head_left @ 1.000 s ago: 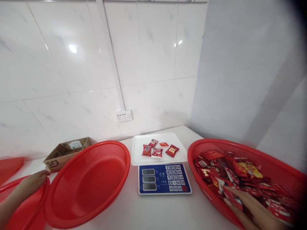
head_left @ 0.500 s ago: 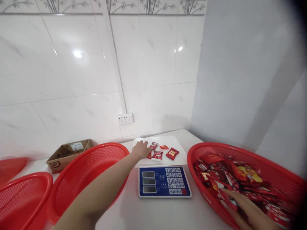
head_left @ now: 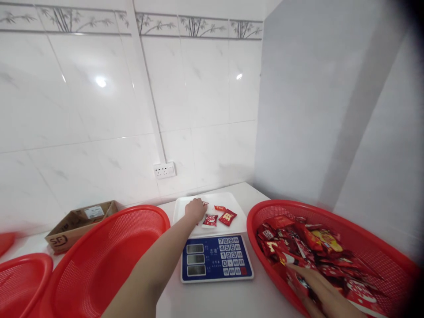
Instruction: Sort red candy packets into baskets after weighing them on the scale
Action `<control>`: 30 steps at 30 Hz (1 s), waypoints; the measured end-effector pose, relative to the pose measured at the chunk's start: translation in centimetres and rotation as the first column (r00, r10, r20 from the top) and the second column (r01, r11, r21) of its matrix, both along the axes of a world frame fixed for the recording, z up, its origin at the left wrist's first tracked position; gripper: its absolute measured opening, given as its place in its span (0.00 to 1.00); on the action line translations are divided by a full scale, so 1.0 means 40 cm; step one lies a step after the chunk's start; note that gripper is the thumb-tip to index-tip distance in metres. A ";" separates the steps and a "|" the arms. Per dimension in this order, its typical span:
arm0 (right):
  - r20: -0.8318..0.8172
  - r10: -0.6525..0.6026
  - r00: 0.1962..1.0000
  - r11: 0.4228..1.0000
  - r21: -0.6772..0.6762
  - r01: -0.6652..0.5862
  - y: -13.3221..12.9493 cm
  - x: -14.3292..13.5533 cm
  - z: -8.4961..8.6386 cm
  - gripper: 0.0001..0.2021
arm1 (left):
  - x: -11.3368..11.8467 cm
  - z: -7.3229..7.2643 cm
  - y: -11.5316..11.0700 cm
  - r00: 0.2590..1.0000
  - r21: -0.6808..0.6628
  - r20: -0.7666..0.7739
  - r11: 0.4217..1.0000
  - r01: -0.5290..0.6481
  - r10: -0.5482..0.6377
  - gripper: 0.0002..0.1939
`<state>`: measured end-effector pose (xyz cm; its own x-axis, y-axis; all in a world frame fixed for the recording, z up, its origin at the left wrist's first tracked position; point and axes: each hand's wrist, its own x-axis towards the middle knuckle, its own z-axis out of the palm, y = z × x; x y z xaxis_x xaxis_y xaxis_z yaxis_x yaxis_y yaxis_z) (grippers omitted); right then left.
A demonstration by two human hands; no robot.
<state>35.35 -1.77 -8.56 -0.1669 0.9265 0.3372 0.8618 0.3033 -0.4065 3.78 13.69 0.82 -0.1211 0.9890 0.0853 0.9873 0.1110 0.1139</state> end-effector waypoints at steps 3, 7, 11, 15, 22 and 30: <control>0.003 0.003 1.000 1.000 -0.023 -0.003 -0.003 -0.001 0.003 0.20 | -0.038 0.057 -0.027 1.000 0.044 -0.012 0.999 0.019 -0.019 0.20; -0.023 -0.007 1.000 0.999 -0.052 0.006 -0.012 -0.004 0.011 0.20 | -0.141 0.151 -0.105 1.000 0.056 -0.025 0.998 -0.007 0.008 0.24; -0.049 0.001 0.999 0.999 -0.045 -0.003 -0.020 -0.013 0.025 0.20 | -0.274 0.189 -0.201 0.995 -0.017 -0.046 0.995 -0.093 0.092 0.28; -0.035 -0.022 0.999 0.996 -0.087 0.019 -0.020 -0.015 0.026 0.20 | -0.348 0.164 -0.247 0.992 -0.042 -0.077 0.993 -0.107 0.104 0.29; -0.062 0.002 0.998 0.999 -0.036 -0.005 -0.019 -0.017 0.038 0.20 | -0.161 0.066 -0.184 0.961 0.054 0.040 0.961 0.271 -0.273 0.30; -0.001 -0.044 0.999 0.992 -0.116 0.043 -0.039 -0.044 0.094 0.20 | 0.115 -0.052 -0.066 0.917 0.002 0.114 0.923 0.384 -0.381 0.41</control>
